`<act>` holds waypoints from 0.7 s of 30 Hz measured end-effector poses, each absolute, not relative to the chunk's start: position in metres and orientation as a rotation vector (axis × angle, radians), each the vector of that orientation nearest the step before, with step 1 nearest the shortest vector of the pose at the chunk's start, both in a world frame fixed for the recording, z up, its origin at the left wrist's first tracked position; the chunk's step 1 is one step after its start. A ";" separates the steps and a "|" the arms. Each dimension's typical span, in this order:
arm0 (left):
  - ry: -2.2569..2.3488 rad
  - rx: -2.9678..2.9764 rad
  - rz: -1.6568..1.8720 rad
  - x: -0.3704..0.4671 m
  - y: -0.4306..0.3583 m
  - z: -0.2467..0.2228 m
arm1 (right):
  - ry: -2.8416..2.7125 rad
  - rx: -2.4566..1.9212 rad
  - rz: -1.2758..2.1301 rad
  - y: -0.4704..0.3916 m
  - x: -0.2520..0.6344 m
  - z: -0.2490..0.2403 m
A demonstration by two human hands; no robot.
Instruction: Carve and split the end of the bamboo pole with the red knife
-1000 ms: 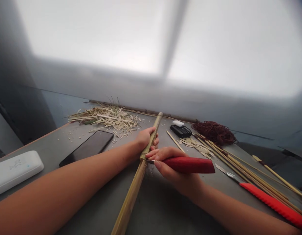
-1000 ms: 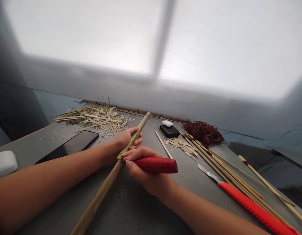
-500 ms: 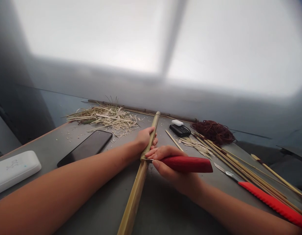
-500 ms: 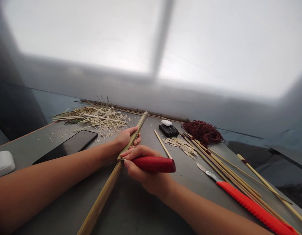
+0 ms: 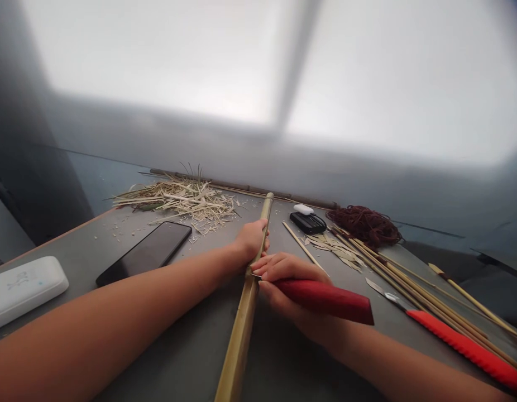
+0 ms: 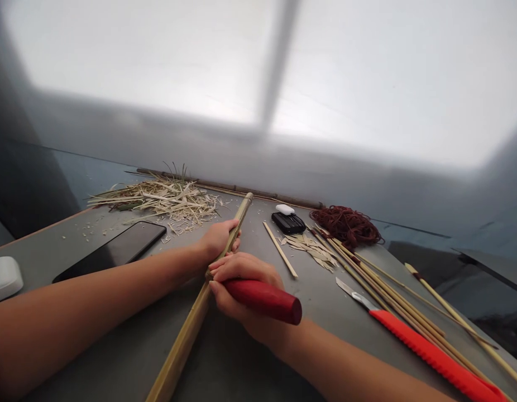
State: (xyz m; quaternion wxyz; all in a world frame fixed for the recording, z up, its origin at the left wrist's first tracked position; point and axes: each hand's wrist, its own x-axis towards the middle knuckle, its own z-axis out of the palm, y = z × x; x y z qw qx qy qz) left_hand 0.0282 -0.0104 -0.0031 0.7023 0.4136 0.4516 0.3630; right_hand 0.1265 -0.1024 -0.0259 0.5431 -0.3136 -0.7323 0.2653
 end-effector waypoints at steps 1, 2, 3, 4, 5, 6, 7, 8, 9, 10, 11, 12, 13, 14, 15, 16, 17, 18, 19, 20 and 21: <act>1.030 0.936 0.818 0.030 -0.011 -0.003 | -1.744 -0.750 0.623 -0.103 0.127 -0.026; 1.033 0.940 0.821 0.030 -0.011 -0.003 | -1.742 -0.766 0.634 -0.103 0.127 -0.026; 1.020 0.933 0.814 0.030 -0.011 -0.002 | -1.732 -0.778 0.658 -0.103 0.127 -0.025; 0.994 0.917 0.797 0.029 -0.012 -0.002 | -1.719 -0.786 0.694 -0.104 0.127 -0.024; 0.960 0.898 0.776 0.027 -0.012 -0.002 | -1.704 -0.788 0.732 -0.104 0.127 -0.023; 0.920 0.878 0.756 0.025 -0.012 -0.002 | -1.691 -0.782 0.769 -0.104 0.127 -0.023; 0.876 0.859 0.737 0.022 -0.012 -0.002 | -1.679 -0.771 0.802 -0.103 0.127 -0.022; 0.832 0.840 0.718 0.020 -0.011 -0.002 | -1.674 -0.757 0.831 -0.103 0.126 -0.021; 0.790 0.822 0.703 0.018 -0.010 -0.003 | -1.670 -0.747 0.848 -0.102 0.126 -0.021; 0.751 0.805 0.696 0.016 -0.009 -0.004 | -1.669 -0.740 0.852 -0.102 0.126 -0.022; 0.715 0.790 0.689 0.015 -0.007 -0.005 | -1.671 -0.733 0.843 -0.101 0.126 -0.022; 0.684 0.778 0.679 0.014 -0.006 -0.005 | -1.674 -0.727 0.825 -0.101 0.125 -0.023; 0.664 0.768 0.672 0.014 -0.005 -0.005 | -1.677 -0.723 0.803 -0.100 0.125 -0.023; 0.657 0.764 0.664 0.014 -0.004 -0.005 | -1.679 -0.720 0.782 -0.100 0.125 -0.024; 0.666 0.768 0.657 0.015 -0.005 -0.004 | -1.683 -0.717 0.766 -0.101 0.125 -0.024; 0.695 0.780 0.656 0.016 -0.005 -0.003 | -1.688 -0.715 0.760 -0.101 0.125 -0.024; 0.741 0.801 0.665 0.018 -0.006 -0.003 | -1.692 -0.716 0.758 -0.102 0.125 -0.024; 0.800 0.829 0.682 0.019 -0.007 -0.002 | -1.694 -0.723 0.761 -0.103 0.126 -0.024; 0.858 0.863 0.700 0.022 -0.008 -0.002 | -1.697 -0.734 0.768 -0.104 0.127 -0.024; 0.909 0.906 0.723 0.024 -0.009 -0.003 | -1.699 -0.750 0.776 -0.105 0.128 -0.024; 0.957 0.952 0.751 0.026 -0.010 -0.004 | -1.700 -0.770 0.783 -0.106 0.129 -0.024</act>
